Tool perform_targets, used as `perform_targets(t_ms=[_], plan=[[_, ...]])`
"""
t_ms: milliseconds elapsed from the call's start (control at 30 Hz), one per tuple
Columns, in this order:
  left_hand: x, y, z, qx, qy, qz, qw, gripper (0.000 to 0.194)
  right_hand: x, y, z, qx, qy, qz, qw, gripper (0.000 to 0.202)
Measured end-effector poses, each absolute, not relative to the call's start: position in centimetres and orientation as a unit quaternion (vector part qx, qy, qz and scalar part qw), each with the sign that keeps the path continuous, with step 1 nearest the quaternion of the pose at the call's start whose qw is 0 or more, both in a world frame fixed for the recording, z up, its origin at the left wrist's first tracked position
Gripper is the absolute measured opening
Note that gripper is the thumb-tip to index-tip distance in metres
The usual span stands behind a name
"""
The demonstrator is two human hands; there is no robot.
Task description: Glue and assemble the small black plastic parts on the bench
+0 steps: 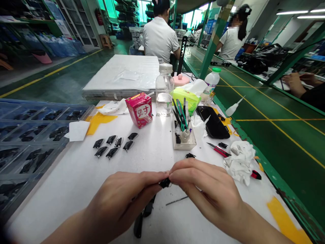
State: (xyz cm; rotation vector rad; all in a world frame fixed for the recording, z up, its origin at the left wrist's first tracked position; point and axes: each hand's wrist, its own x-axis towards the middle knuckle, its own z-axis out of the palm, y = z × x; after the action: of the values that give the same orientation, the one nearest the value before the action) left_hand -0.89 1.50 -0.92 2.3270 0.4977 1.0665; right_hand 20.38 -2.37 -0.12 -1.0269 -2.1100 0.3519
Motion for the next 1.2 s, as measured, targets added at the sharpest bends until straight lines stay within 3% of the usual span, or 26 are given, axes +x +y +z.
perform_targets(t_ms=[700,933,1200], plan=[[-1.0,1.4,-1.0,0.845,0.167,0.432,0.267,0.014,20.4,-3.8,0.6,-0.438,-0.828,0.024,0.349,0.020],[-0.9,1.6,-0.6,0.846,0.159,0.425,0.280,0.019,20.0,-3.4,0.9,-0.427,-0.825,0.059,0.365,0.016],[-0.9,1.6,-0.5,0.840,0.152,0.447,0.267,0.023,20.1,-3.4,0.4,-0.418,-0.816,0.132,0.376,0.027]])
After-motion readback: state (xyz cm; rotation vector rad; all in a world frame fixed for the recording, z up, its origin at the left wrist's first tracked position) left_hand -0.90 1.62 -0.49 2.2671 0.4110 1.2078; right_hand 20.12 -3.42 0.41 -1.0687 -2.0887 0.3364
